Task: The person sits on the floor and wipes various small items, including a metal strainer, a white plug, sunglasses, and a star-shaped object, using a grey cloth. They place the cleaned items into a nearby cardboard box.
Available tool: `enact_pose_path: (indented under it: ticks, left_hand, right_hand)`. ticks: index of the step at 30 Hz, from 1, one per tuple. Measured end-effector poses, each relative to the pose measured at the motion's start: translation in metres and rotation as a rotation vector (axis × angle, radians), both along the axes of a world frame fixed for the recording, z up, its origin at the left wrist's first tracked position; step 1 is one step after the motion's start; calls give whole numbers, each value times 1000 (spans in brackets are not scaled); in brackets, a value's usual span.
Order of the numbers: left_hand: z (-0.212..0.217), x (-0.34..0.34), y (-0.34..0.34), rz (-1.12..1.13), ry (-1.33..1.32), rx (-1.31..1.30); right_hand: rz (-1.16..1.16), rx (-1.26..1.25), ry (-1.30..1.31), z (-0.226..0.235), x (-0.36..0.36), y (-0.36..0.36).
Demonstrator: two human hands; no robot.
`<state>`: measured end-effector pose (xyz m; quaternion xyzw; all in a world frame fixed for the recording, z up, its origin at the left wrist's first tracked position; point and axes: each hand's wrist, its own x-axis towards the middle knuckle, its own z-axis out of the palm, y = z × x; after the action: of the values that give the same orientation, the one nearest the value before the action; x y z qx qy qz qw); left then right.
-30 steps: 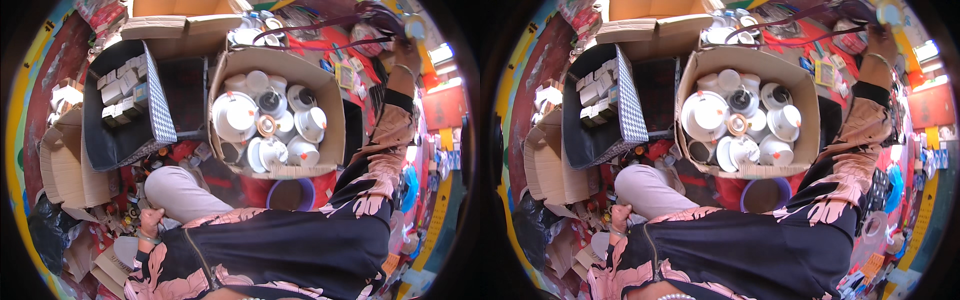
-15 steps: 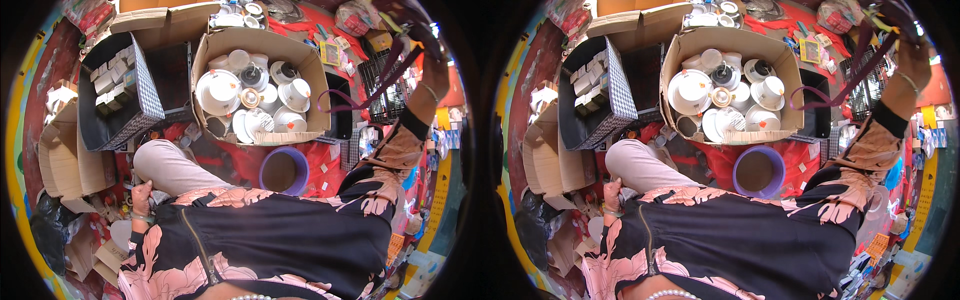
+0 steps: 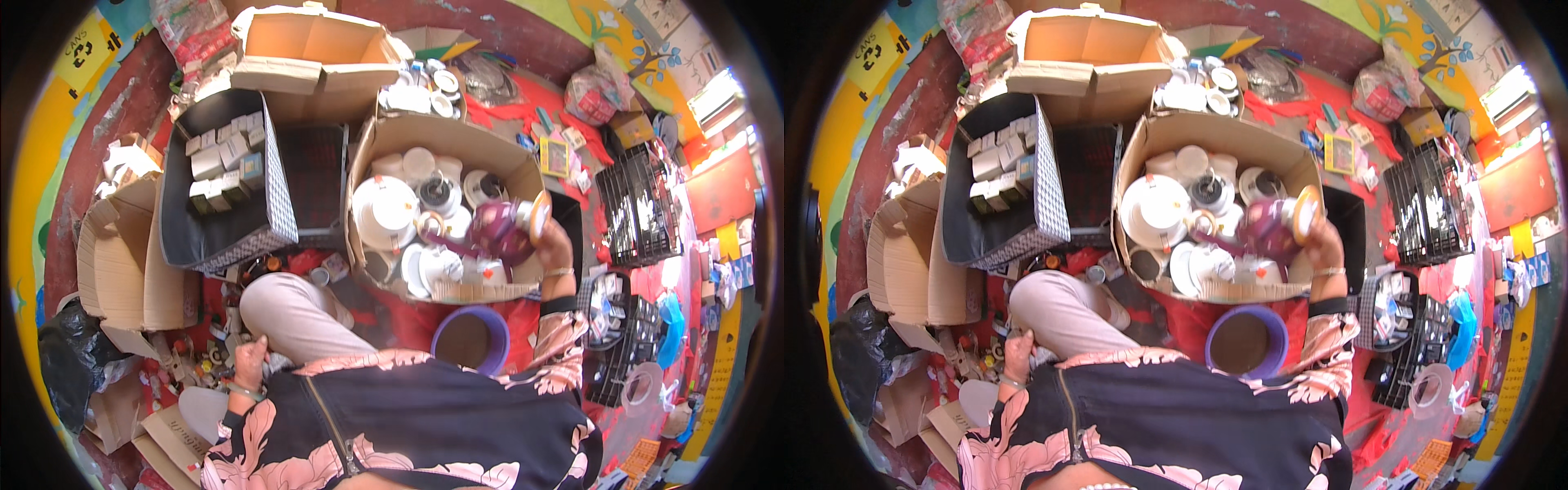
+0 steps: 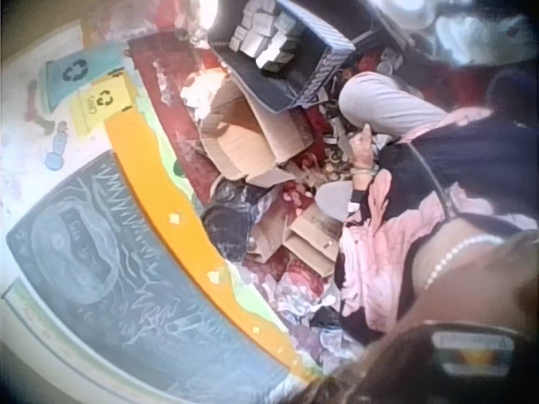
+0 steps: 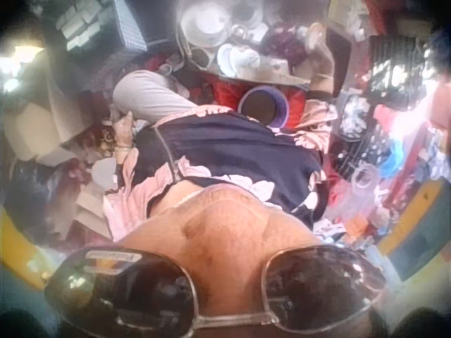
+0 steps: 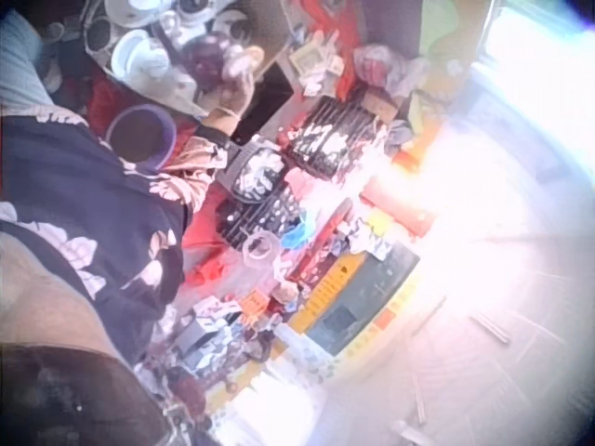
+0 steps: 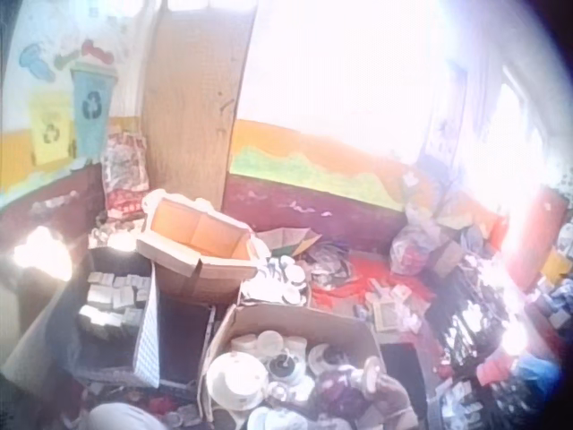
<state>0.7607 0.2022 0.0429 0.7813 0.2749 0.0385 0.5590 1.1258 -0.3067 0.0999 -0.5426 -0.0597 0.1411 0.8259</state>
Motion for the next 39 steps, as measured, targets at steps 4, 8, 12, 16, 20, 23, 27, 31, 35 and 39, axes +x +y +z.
enact_pose_path:
  ticks: [4,8,12,16,20,23,27,31,35,39]
  left_hand:
    - [11,13,1,-21,-25,35]
    - [57,43,4,56,-254,-15]
    - [62,83,3,-285,-513,431]
    - [52,102,-13,-264,-563,710]
    - [40,111,0,-302,-561,726]
    - [30,111,11,-316,-558,742]
    - [25,113,18,-332,-508,753]
    - [24,131,24,-351,-510,729]
    - [21,133,25,-346,-491,726]
    - [22,137,27,-354,-478,721]
  right_hand:
    - [54,-200,297,-72,-13,-56]
    - [228,-523,546,-38,0,-68]
    - [389,-798,333,43,47,-67]
    - [86,-802,25,75,140,-2]
    - [-164,-537,49,46,256,82]
    - [-365,-540,143,-15,337,138]
    - [-469,-450,265,-82,396,196]
    - [-361,-511,550,-143,442,210]
    - [-129,-1183,570,-167,471,189]
    - [65,-1788,57,-169,471,189]
